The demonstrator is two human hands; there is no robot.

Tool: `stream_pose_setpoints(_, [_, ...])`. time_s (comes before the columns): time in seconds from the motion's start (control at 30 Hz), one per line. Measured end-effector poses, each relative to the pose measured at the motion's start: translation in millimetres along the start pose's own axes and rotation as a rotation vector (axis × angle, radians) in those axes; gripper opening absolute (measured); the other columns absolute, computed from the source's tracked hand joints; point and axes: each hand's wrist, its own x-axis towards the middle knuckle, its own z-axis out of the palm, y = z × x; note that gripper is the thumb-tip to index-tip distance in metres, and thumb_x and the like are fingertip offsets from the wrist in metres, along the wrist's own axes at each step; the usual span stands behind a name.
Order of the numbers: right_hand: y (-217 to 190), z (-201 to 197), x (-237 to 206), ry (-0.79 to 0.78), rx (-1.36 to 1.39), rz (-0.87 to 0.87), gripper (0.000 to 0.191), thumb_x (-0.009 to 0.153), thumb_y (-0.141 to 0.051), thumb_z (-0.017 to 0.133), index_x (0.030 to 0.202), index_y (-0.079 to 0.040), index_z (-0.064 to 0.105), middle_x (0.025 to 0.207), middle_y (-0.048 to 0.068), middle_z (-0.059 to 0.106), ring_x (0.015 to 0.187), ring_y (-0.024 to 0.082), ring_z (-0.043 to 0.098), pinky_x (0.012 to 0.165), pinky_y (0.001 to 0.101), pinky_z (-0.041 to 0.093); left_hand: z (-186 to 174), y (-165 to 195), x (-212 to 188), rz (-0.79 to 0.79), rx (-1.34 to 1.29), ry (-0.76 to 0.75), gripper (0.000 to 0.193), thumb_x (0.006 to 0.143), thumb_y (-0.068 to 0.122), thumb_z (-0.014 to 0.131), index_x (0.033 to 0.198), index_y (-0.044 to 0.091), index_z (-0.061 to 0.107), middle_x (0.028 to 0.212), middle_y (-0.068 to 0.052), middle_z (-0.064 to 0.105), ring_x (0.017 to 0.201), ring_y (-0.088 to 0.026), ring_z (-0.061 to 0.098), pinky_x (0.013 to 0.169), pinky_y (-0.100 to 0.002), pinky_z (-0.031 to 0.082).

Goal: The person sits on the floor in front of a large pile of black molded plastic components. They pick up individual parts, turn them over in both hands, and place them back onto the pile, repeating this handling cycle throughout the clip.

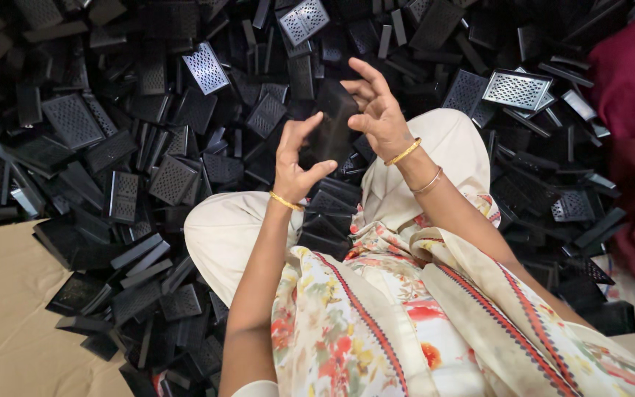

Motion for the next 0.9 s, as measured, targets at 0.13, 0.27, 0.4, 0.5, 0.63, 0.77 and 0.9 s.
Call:
stream_pose_setpoints(0.13, [-5,7,0,0.064,0.044,0.037,0.086,0.092,-0.01,0.083,0.161,-0.013,0.033,0.139,0.009,0.059,0.128,0.021,0.061,0.112,0.038,0.051,3,15,-4,0.052,0.149,0.009,0.075,0.08,0.022,0.087,0.147,0.008,0.056,0.129,-0.013,0.055,0.119,-0.028,0.059,0.103,-0.037,0.05])
stream_pose_setpoints(0.27, [2,11,1,0.199,0.152,0.15,0.06,0.104,-0.012,0.073,0.156,-0.012,0.044,0.128,0.007,0.058,0.12,0.018,0.061,0.104,0.0442,0.057,14,24,-7,0.213,0.363,0.168,0.07,0.084,0.017,0.086,0.142,0.001,0.052,0.14,-0.024,0.053,0.13,-0.038,0.054,0.109,-0.042,0.048])
stream_pose_setpoints(0.4, [15,6,0,0.173,0.092,0.262,0.046,0.098,-0.011,0.065,0.142,-0.017,0.054,0.124,-0.002,0.063,0.115,0.01,0.064,0.098,0.0366,0.059,13,14,-11,0.1,0.326,0.318,0.042,0.099,0.0,0.073,0.137,0.003,0.057,0.124,-0.016,0.07,0.116,-0.028,0.071,0.099,-0.035,0.058])
stream_pose_setpoints(0.5, [23,-5,-6,0.014,-0.263,0.105,0.035,0.098,-0.003,0.07,0.132,-0.004,0.061,0.12,0.001,0.066,0.113,0.012,0.064,0.105,0.0308,0.053,3,-3,-22,-0.043,0.142,0.314,0.036,0.098,-0.002,0.071,0.131,0.001,0.059,0.107,-0.012,0.074,0.097,-0.016,0.074,0.085,-0.029,0.059])
stream_pose_setpoints(0.63, [27,-24,-17,-0.07,-0.568,0.357,0.031,0.095,-0.007,0.078,0.123,0.0,0.066,0.101,0.002,0.06,0.094,0.011,0.055,0.083,0.0279,0.046,-16,-25,-53,-0.287,-0.188,0.161,0.038,0.096,0.0,0.072,0.131,0.0,0.057,0.107,-0.008,0.072,0.095,-0.006,0.066,0.081,-0.024,0.055])
stream_pose_setpoints(0.77, [34,-43,-8,-0.325,-0.442,0.479,0.038,0.094,-0.011,0.073,0.129,-0.004,0.059,0.115,0.002,0.069,0.107,0.01,0.064,0.095,0.0266,0.053,-37,-37,-82,-0.6,-0.313,-0.215,0.044,0.09,0.012,0.075,0.131,0.004,0.06,0.102,-0.008,0.068,0.092,-0.009,0.064,0.08,-0.026,0.054])
stream_pose_setpoints(0.9, [61,-62,21,-0.145,-0.819,0.434,0.037,0.095,-0.017,0.074,0.128,-0.006,0.063,0.111,0.009,0.072,0.103,0.017,0.069,0.091,0.0294,0.056,-16,-33,-99,-0.214,0.296,-0.418,0.046,0.076,0.023,0.085,0.115,0.002,0.07,0.104,-0.018,0.07,0.095,-0.031,0.066,0.083,-0.038,0.053])
